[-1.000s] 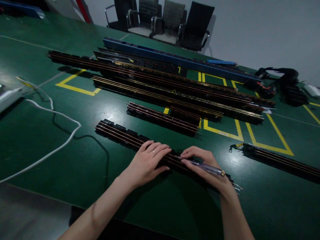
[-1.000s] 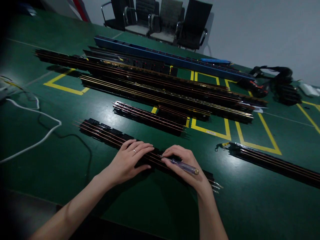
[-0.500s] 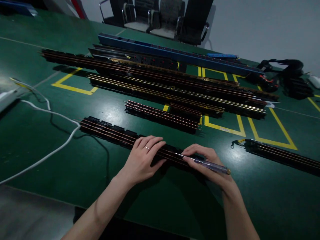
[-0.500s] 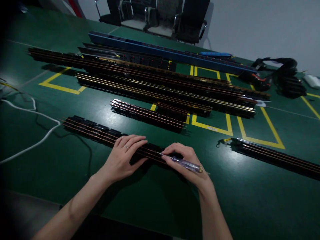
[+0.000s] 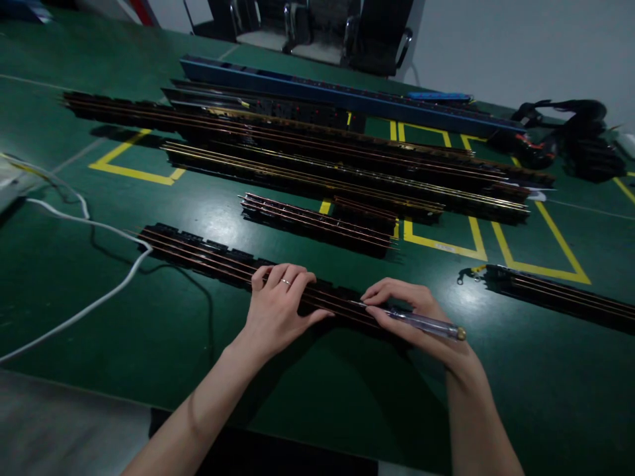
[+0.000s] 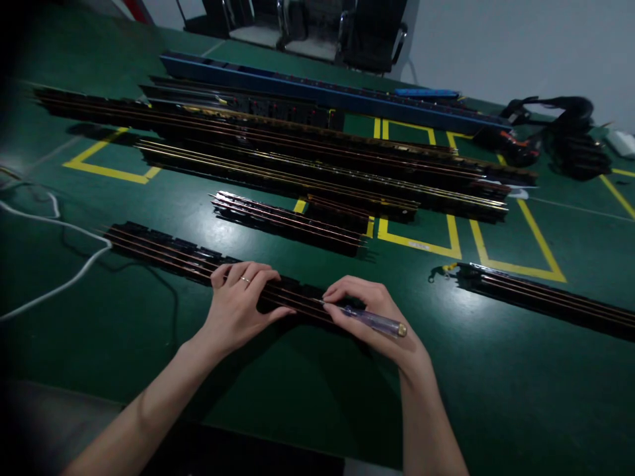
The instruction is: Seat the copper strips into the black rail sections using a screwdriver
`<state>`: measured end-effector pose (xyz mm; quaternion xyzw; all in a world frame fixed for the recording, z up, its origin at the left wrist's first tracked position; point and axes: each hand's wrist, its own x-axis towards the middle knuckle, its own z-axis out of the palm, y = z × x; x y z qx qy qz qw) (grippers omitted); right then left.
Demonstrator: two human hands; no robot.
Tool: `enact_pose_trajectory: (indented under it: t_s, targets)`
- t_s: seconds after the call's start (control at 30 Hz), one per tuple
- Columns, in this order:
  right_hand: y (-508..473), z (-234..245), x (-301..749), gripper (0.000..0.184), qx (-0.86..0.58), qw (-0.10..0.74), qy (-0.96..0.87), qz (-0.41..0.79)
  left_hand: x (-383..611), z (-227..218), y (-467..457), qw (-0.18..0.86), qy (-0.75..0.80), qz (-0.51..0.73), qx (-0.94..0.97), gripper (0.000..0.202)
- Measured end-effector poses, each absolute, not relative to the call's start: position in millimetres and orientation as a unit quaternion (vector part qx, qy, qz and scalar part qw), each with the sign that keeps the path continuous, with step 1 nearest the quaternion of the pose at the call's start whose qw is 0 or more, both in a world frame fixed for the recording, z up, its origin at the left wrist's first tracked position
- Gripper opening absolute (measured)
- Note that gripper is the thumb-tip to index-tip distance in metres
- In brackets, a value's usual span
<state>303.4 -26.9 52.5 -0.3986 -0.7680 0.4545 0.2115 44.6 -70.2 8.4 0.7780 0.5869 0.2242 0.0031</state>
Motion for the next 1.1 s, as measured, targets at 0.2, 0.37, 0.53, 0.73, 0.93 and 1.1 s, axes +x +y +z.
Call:
enact_pose_trajectory:
  t_s: [0.2,0.37,0.53,0.73,0.93,1.1]
  targets:
    - [-26.6,51.3,304.5,0.017,-0.410,0.226,-0.758,0.455,47.7,9.2,-71.0,0.009,0.488,0.216,0.845,0.048]
    - [-26.7,54.4,306.5,0.019,-0.406,0.209,-0.752,0.475,54.6,7.5,-71.8,-0.002,0.500,0.207,0.841,0.039]
    - [-26.5,54.5,307.0,0.021,-0.394,0.205,-0.764,0.469,51.9,7.1,-72.4,-0.011,0.545,0.209,0.812,0.045]
    - [-25.2,58.3,315.7,0.021,-0.410,0.191,-0.756,0.474,44.5,4.2,-71.3,-0.021,0.575,0.208,0.791,0.045]
    - [-25.4,60.2,321.8,0.021,-0.430,0.203,-0.737,0.480,35.3,-0.6,-67.6,-0.034,0.595,0.212,0.774,0.046]
    - [-25.0,56.6,325.9,0.020,-0.422,0.211,-0.740,0.479,30.0,-1.2,-64.9,-0.033,0.597,0.221,0.771,0.053]
